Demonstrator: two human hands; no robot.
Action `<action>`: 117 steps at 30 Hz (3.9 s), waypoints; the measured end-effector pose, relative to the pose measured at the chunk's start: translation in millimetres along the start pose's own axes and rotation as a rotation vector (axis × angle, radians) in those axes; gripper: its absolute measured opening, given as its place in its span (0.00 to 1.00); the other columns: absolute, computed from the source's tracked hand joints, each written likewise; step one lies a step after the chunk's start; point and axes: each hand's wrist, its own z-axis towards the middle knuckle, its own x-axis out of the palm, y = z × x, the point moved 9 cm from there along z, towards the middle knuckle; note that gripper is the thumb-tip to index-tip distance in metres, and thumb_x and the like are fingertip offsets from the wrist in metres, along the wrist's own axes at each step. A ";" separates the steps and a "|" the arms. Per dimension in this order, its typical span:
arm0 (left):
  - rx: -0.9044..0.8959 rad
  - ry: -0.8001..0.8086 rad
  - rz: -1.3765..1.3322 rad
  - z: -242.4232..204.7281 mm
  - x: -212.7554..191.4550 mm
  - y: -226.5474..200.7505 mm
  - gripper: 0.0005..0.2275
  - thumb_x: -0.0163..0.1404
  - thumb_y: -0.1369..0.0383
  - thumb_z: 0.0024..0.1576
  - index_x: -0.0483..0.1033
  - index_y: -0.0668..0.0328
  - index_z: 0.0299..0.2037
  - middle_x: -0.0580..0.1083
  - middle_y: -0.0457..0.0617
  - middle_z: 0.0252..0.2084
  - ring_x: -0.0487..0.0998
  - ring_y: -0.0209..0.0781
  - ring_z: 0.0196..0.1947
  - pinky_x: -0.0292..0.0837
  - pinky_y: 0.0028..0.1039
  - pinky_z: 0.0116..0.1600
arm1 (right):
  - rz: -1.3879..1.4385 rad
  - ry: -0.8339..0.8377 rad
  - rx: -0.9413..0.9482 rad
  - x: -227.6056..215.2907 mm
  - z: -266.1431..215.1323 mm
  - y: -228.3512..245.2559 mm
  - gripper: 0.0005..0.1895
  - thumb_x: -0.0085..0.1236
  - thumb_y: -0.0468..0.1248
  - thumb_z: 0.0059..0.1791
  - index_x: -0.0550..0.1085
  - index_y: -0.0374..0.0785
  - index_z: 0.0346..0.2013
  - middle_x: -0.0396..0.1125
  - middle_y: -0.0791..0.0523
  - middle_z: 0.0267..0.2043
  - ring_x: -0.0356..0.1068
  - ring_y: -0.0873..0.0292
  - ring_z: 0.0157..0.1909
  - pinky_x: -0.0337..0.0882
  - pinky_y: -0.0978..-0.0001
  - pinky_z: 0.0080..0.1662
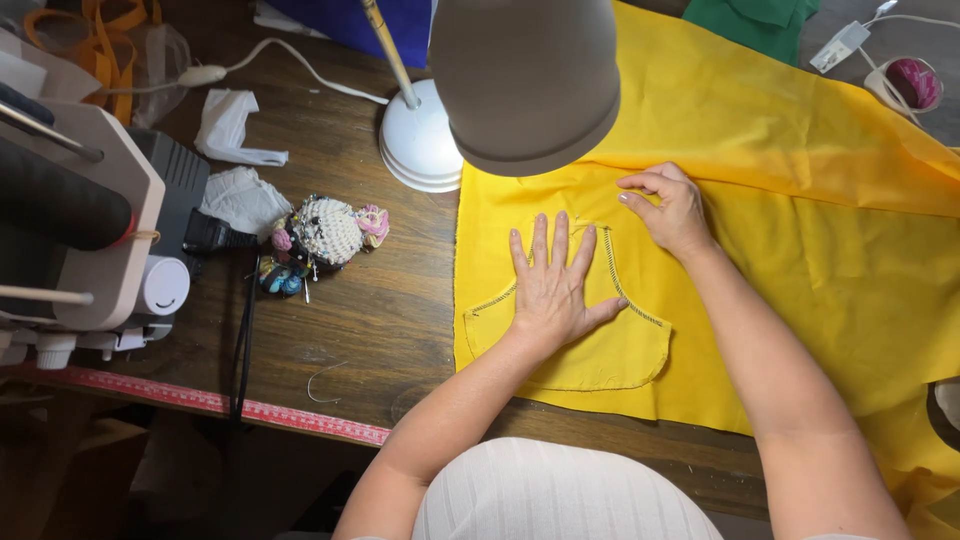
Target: The person unfolds a large piece of yellow fabric on a wooden table and smooths it out. They place a smaller yellow fabric pattern piece on top, secure it with pins, and then use scissors to cut the fabric along the pattern's edge.
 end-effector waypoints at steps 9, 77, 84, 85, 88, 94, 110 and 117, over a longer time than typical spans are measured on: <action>0.107 0.093 0.250 2.0 -8.4 0.6 0.55 0.28 0.19 0.41 0.47 0.39 0.78 0.44 0.60 0.80 0.46 0.76 0.75 0.38 0.72 0.68 | -0.205 0.020 -0.149 2.7 -16.1 29.1 0.14 0.57 0.35 0.55 0.78 0.41 0.55 0.67 0.47 0.57 0.68 0.41 0.61 0.64 0.48 0.63; 0.115 0.068 0.109 -10.3 -11.5 8.0 0.54 0.39 0.21 0.40 0.50 0.40 0.76 0.48 0.53 0.79 0.40 0.64 0.77 0.30 0.72 0.68 | 0.130 -0.173 0.182 22.4 -53.6 63.4 0.03 0.58 0.26 0.47 0.75 0.35 0.35 0.74 0.46 0.31 0.78 0.53 0.32 0.76 0.66 0.33; 0.117 0.039 0.086 -12.4 -14.6 8.8 0.52 0.39 0.22 0.41 0.52 0.37 0.75 0.49 0.54 0.79 0.40 0.64 0.78 0.29 0.69 0.69 | 0.186 -0.203 0.116 24.1 -50.8 71.0 0.02 0.56 0.23 0.49 0.74 0.28 0.35 0.69 0.44 0.32 0.78 0.48 0.33 0.79 0.60 0.33; 0.118 0.040 0.085 -12.6 -14.8 9.0 0.52 0.39 0.22 0.41 0.52 0.37 0.75 0.49 0.54 0.79 0.40 0.64 0.78 0.29 0.69 0.69 | 0.185 -0.202 0.117 23.1 -50.9 72.5 0.02 0.56 0.23 0.49 0.74 0.28 0.35 0.69 0.44 0.32 0.78 0.48 0.33 0.79 0.60 0.33; 0.121 0.032 0.074 -12.4 -15.1 9.4 0.51 0.39 0.22 0.41 0.53 0.38 0.75 0.49 0.54 0.79 0.40 0.64 0.78 0.29 0.69 0.69 | 0.109 -0.194 0.080 20.5 -50.5 76.3 0.02 0.58 0.23 0.49 0.75 0.30 0.35 0.69 0.43 0.32 0.77 0.45 0.33 0.77 0.61 0.31; 0.120 0.059 0.058 -11.9 -14.9 9.4 0.52 0.40 0.22 0.41 0.52 0.38 0.75 0.48 0.55 0.79 0.39 0.64 0.78 0.27 0.69 0.69 | 0.020 -0.097 0.083 19.4 -49.1 69.6 0.05 0.60 0.26 0.49 0.78 0.38 0.34 0.69 0.52 0.30 0.75 0.56 0.30 0.75 0.68 0.30; 0.128 0.044 0.045 -13.1 -14.1 9.4 0.52 0.41 0.22 0.42 0.51 0.37 0.75 0.47 0.55 0.79 0.38 0.64 0.78 0.26 0.69 0.69 | -0.406 0.313 -0.062 43.6 -25.5 77.8 0.09 0.55 0.28 0.51 0.74 0.43 0.27 0.68 0.53 0.32 0.74 0.46 0.38 0.74 0.57 0.43; 0.109 0.028 0.028 -12.2 -11.5 12.4 0.52 0.40 0.21 0.40 0.52 0.36 0.75 0.45 0.62 0.79 0.37 0.62 0.78 0.24 0.67 0.70 | -0.444 0.332 -0.074 47.0 -25.0 78.7 0.05 0.54 0.29 0.51 0.74 0.39 0.32 0.66 0.50 0.34 0.74 0.42 0.40 0.74 0.54 0.44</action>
